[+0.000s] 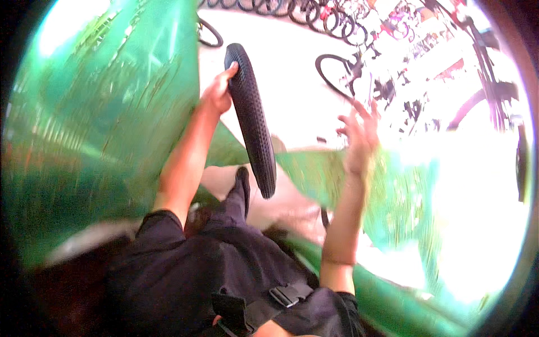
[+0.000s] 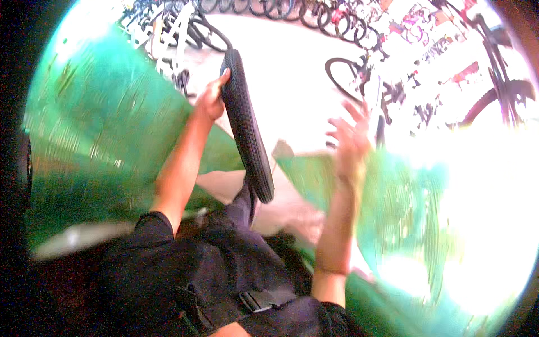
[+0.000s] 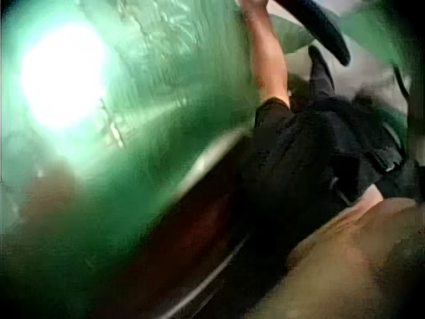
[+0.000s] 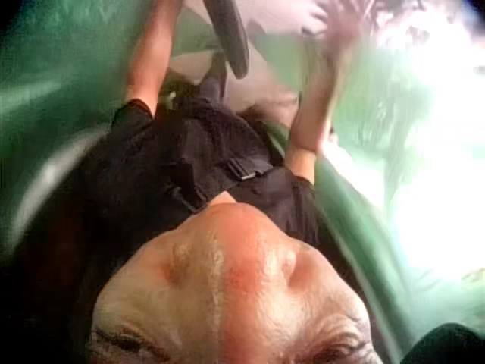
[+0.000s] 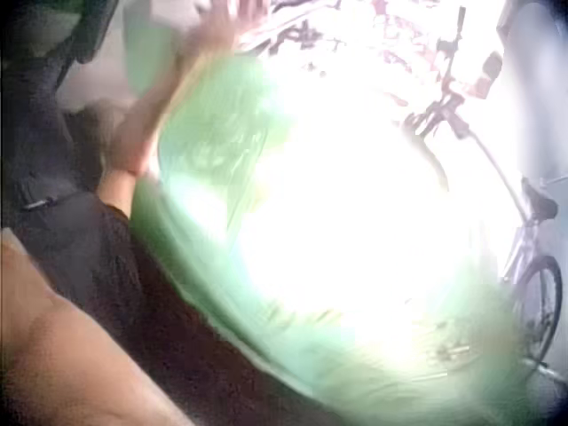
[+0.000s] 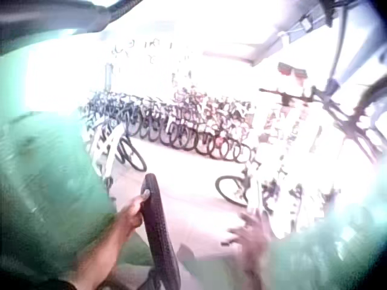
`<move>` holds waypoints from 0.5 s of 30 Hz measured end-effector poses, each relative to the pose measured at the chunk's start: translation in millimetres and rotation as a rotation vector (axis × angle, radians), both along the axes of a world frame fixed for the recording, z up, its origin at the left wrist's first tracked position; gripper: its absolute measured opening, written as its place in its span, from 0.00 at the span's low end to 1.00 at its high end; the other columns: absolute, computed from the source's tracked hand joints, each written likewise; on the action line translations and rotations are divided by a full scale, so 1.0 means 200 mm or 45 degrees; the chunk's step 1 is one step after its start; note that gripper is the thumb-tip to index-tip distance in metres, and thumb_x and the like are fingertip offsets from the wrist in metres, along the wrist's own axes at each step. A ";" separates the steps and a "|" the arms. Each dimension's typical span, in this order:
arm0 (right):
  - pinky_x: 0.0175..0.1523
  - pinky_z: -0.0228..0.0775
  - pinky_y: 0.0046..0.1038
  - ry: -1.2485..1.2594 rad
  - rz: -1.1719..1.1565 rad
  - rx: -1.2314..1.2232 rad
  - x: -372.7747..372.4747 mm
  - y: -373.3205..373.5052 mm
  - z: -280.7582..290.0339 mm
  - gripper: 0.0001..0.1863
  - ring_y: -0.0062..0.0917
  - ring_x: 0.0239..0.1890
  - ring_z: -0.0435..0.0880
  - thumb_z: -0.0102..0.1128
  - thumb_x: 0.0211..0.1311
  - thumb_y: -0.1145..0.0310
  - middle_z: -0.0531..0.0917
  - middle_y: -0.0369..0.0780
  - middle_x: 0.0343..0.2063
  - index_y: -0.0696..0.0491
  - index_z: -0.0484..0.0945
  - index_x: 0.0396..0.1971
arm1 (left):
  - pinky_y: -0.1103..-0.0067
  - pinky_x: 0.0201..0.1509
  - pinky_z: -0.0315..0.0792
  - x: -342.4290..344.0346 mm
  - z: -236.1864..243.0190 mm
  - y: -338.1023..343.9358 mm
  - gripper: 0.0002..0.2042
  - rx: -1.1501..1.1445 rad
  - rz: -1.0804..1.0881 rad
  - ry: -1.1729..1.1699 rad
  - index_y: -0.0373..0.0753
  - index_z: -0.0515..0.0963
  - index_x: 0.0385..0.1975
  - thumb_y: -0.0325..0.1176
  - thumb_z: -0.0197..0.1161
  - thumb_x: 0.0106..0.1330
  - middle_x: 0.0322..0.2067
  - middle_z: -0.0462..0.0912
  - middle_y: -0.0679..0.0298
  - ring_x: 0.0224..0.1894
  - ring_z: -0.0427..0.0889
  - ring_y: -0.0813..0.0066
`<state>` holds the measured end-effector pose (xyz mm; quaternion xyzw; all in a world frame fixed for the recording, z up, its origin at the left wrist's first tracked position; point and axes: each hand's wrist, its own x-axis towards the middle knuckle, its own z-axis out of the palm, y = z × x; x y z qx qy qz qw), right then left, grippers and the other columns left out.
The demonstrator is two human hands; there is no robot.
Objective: The person carries a bicycle tire out of a shop, places it on the ground, then uses a wrench to loosen and tighten the rear axle nuts of an electric bicycle. The person also adjusts the rear rack and checks the wheel alignment.
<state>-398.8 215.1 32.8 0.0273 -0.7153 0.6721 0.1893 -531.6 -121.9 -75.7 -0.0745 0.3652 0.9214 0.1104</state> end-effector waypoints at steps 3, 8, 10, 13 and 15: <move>0.44 0.83 0.27 0.047 -0.527 -0.161 -0.38 0.30 0.05 0.23 0.25 0.42 0.85 0.58 0.75 0.67 0.81 0.45 0.52 0.61 0.73 0.64 | 0.61 0.53 0.82 -0.47 0.07 -0.12 0.19 0.126 -0.003 0.071 0.36 0.81 0.48 0.48 0.60 0.76 0.40 0.89 0.56 0.42 0.88 0.61; 0.51 0.79 0.29 -0.350 -0.217 -0.007 -0.89 0.15 0.03 0.22 0.25 0.45 0.86 0.63 0.72 0.63 0.86 0.40 0.45 0.58 0.79 0.61 | 0.64 0.46 0.85 -1.09 0.33 -0.04 0.18 0.221 -0.042 -0.041 0.38 0.82 0.45 0.49 0.62 0.75 0.36 0.89 0.59 0.37 0.89 0.64; 0.58 0.78 0.33 -0.416 0.145 -0.152 -1.24 -0.14 -0.05 0.25 0.27 0.55 0.85 0.61 0.73 0.67 0.85 0.43 0.53 0.59 0.74 0.66 | 0.66 0.42 0.85 -1.45 0.47 0.00 0.18 0.160 -0.101 0.057 0.38 0.82 0.44 0.50 0.63 0.75 0.34 0.89 0.60 0.34 0.89 0.66; 0.71 0.66 0.39 -0.503 0.669 -0.296 -1.67 -0.40 -0.26 0.38 0.37 0.68 0.74 0.65 0.72 0.59 0.74 0.49 0.67 0.62 0.61 0.74 | 0.73 0.31 0.84 -1.83 0.46 0.15 0.18 -0.022 -0.060 0.016 0.40 0.81 0.42 0.50 0.64 0.74 0.31 0.88 0.63 0.27 0.87 0.72; 0.67 0.70 0.35 -0.565 0.976 -0.413 -2.03 -0.52 -0.29 0.39 0.28 0.62 0.76 0.70 0.69 0.55 0.79 0.44 0.59 0.63 0.67 0.70 | 0.75 0.28 0.83 -2.08 0.48 0.20 0.17 -0.120 -0.078 0.089 0.40 0.81 0.42 0.50 0.64 0.74 0.28 0.87 0.64 0.25 0.86 0.74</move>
